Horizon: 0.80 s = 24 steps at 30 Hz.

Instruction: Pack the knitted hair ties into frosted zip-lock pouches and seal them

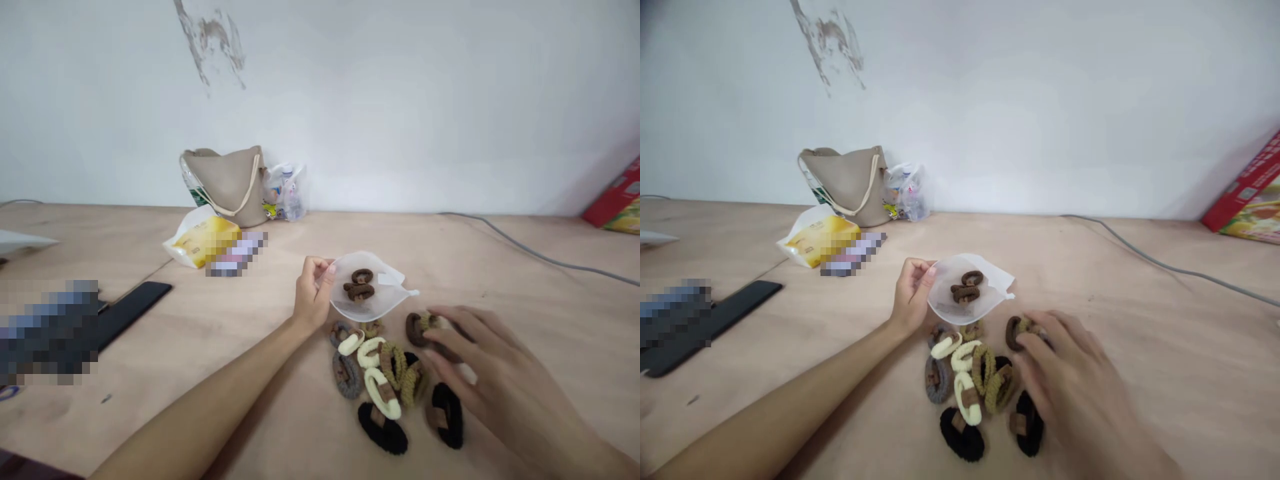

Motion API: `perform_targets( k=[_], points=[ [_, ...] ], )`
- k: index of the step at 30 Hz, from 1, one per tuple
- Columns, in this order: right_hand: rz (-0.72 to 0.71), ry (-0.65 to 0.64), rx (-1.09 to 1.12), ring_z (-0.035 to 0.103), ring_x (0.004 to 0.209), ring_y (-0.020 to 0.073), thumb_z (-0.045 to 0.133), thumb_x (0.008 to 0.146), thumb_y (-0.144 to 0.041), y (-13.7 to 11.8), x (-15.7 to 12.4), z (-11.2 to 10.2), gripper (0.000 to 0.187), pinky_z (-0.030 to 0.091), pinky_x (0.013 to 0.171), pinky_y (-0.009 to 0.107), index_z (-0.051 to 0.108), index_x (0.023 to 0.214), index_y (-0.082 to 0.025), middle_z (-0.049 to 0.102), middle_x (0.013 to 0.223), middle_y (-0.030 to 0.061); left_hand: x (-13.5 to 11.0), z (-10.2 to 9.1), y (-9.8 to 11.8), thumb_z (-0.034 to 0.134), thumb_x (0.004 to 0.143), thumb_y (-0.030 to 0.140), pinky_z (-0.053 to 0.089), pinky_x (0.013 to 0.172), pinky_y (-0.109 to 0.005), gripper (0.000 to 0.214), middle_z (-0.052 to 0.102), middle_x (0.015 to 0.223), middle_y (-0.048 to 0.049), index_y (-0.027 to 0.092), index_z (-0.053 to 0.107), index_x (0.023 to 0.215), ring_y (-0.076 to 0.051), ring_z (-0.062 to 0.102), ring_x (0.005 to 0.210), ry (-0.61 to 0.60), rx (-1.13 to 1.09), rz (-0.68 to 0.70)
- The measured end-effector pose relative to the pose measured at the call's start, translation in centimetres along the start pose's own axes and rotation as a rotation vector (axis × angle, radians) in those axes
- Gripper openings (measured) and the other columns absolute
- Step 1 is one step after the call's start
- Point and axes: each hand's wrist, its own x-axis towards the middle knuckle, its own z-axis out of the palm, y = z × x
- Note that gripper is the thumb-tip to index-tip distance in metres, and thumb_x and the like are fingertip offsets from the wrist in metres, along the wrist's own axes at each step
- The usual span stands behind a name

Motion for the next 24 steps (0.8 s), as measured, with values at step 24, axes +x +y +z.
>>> perform_targets(
  k=[24],
  points=[
    [-0.212, 0.111, 0.12, 0.059, 0.084, 0.0201, 0.053, 0.085, -0.019, 0.9, 4.4, -1.1, 0.017, 0.047, 0.076, 0.037, 0.06, 0.101, -0.02, 0.068, 0.098, 0.0046, -0.3, 0.1, 0.6, 0.052, 0.086, 0.037, 0.046, 0.074, -0.027, 0.019, 0.064, 0.086, -0.0026, 0.021, 0.046, 0.079, -0.016, 0.061, 0.081, -0.005, 0.008, -0.004]
  ],
)
